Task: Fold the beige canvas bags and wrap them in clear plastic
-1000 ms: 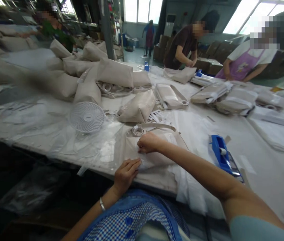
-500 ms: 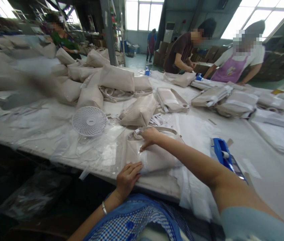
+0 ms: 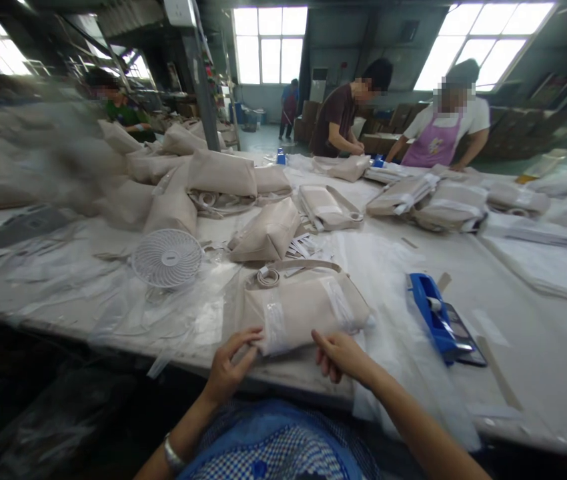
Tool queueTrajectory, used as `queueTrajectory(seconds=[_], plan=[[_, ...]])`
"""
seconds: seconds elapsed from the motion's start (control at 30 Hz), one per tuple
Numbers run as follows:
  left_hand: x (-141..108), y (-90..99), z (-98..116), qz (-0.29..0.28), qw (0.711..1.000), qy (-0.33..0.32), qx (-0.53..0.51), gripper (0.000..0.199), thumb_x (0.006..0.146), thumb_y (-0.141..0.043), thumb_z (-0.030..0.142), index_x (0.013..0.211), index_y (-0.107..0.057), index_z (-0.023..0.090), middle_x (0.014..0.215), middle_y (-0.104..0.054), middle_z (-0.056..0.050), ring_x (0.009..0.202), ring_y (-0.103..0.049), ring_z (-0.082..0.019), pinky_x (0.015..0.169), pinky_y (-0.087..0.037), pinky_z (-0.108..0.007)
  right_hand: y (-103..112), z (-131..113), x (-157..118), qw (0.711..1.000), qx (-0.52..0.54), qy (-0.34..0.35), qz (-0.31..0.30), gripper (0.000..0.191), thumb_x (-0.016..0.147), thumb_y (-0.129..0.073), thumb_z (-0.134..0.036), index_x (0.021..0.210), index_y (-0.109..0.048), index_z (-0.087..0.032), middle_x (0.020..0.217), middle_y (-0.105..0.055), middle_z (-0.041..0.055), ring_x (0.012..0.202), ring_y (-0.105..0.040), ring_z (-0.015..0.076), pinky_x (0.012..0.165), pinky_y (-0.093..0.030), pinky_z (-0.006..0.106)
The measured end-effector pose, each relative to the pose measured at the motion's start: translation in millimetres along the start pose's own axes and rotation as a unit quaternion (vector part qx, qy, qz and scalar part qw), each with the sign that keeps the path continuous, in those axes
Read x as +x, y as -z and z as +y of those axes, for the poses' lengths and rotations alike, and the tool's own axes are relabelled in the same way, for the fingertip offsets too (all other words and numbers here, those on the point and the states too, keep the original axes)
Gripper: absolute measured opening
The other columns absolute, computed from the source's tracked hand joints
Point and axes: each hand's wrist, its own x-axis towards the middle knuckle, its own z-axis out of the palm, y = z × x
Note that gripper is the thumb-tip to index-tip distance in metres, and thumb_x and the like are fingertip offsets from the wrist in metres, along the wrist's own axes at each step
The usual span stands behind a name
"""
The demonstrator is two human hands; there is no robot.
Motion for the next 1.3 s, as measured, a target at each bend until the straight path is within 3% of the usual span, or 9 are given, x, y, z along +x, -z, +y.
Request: queueTrajectory(seconds=[0.13, 0.23, 0.4, 0.57, 0.73, 0.83, 1.0, 1.13, 1.3], plan=[[24, -7.8, -24, 0.119, 0.983, 0.081, 0.11, 0.045, 0.093, -0.06, 0.034, 0.136, -0.056, 0.021, 0.145, -0.054, -0.013, 0.138, -0.046, -0.03, 0.115, -0.04, -0.054, -29, 31, -1, 0.951, 0.306, -0.038, 0.022, 0.063, 0.081, -0.062, -0.073, 0.101, -0.07, -0.014, 0.104, -0.075, 0.0179, 0.082, -0.075, 0.0232, 0.069, -0.061, 0.031], [34, -26.5, -38, 0.083, 0.987, 0.1, 0.09, 0.066, 0.089, -0.065, 0.039, 0.148, -0.041, 0.018, 0.148, -0.049, -0.018, 0.14, -0.044, -0.032, 0.113, -0.042, -0.051, -46, 25, 8, 0.866, 0.499, 0.017, 0.007, 0.058, 0.08, -0.071, -0.063, 0.114, -0.067, -0.016, 0.128, -0.066, 0.0163, 0.118, -0.065, 0.0251, 0.1, -0.055, 0.034], [22, -41.1, -21, 0.066, 0.991, 0.08, 0.082, 0.073, 0.09, -0.065, 0.038, 0.154, -0.031, 0.026, 0.156, -0.04, -0.013, 0.145, -0.035, -0.031, 0.114, -0.041, -0.05, -61, 14, 12, 0.815, 0.58, 0.012, 0.02, 0.053, 0.083, -0.072, -0.057, 0.12, -0.064, -0.021, 0.132, -0.065, 0.0096, 0.125, -0.061, 0.0238, 0.104, -0.054, 0.033], [-6, -32.0, 11, 0.101, 0.987, -0.008, 0.129, 0.078, 0.09, -0.066, 0.04, 0.155, -0.025, 0.031, 0.161, -0.03, -0.012, 0.145, -0.036, -0.031, 0.109, -0.049, -0.047, -70, 25, -3, 0.775, 0.625, 0.083, 0.04, 0.057, 0.071, -0.087, -0.039, 0.12, -0.061, -0.025, 0.132, -0.066, 0.0042, 0.126, -0.059, 0.0297, 0.105, -0.054, 0.044], [4, -4.9, 52, 0.15, 0.951, -0.169, 0.21, 0.07, 0.089, -0.069, 0.026, 0.151, -0.037, 0.029, 0.151, -0.047, -0.012, 0.138, -0.046, -0.03, 0.109, -0.049, -0.048, -72, 37, -13, 0.8, 0.581, 0.107, 0.101, 0.054, 0.059, -0.092, -0.034, 0.106, -0.068, -0.026, 0.119, -0.073, 0.0017, 0.129, -0.057, 0.0317, 0.114, -0.044, 0.045], [30, 2.6, 78, 0.09, 0.931, -0.254, 0.248, 0.057, 0.092, -0.064, 0.023, 0.146, -0.045, 0.024, 0.137, -0.061, -0.009, 0.129, -0.057, -0.025, 0.11, -0.049, -0.044, -74, 41, -15, 0.825, 0.544, 0.125, 0.086, 0.048, 0.062, -0.089, -0.035, 0.106, -0.071, -0.028, 0.118, -0.073, 0.0021, 0.128, -0.058, 0.0314, 0.116, -0.04, 0.046], [54, -2.2, 95, 0.012, 0.926, -0.224, 0.304, 0.042, 0.098, -0.054, 0.031, 0.138, -0.055, 0.017, 0.135, -0.063, -0.01, 0.123, -0.06, -0.027, 0.106, -0.051, -0.047, -79, 52, -17, 0.836, 0.507, 0.195, 0.082, 0.053, 0.068, -0.083, -0.04, 0.116, -0.069, -0.023, 0.124, -0.07, 0.0093, 0.121, -0.061, 0.0332, 0.109, -0.045, 0.052], [57, 1.4, 102, 0.007, 0.946, -0.206, 0.251, 0.03, 0.098, -0.055, 0.031, 0.124, -0.064, 0.022, 0.122, -0.071, -0.004, 0.112, -0.067, -0.022, 0.097, -0.056, -0.038, -80, 68, -20, 0.837, 0.519, 0.156, 0.074, 0.061, 0.063, -0.087, -0.038, 0.118, -0.068, -0.02, 0.114, -0.073, 0.0115, 0.121, -0.061, 0.0343, 0.109, -0.044, 0.053], [67, -8.5, 132, -0.011, 0.953, -0.226, 0.201, 0.042, 0.095, -0.058, 0.044, 0.13, -0.061, 0.02, 0.122, -0.07, -0.006, 0.113, -0.065, -0.022, 0.098, -0.054, -0.036, -76, 79, -17, 0.879, 0.439, 0.166, 0.081, 0.069, 0.059, -0.085, -0.044, 0.121, -0.066, -0.021, 0.117, -0.071, 0.0122, 0.126, -0.055, 0.0377, 0.112, -0.04, 0.052]])
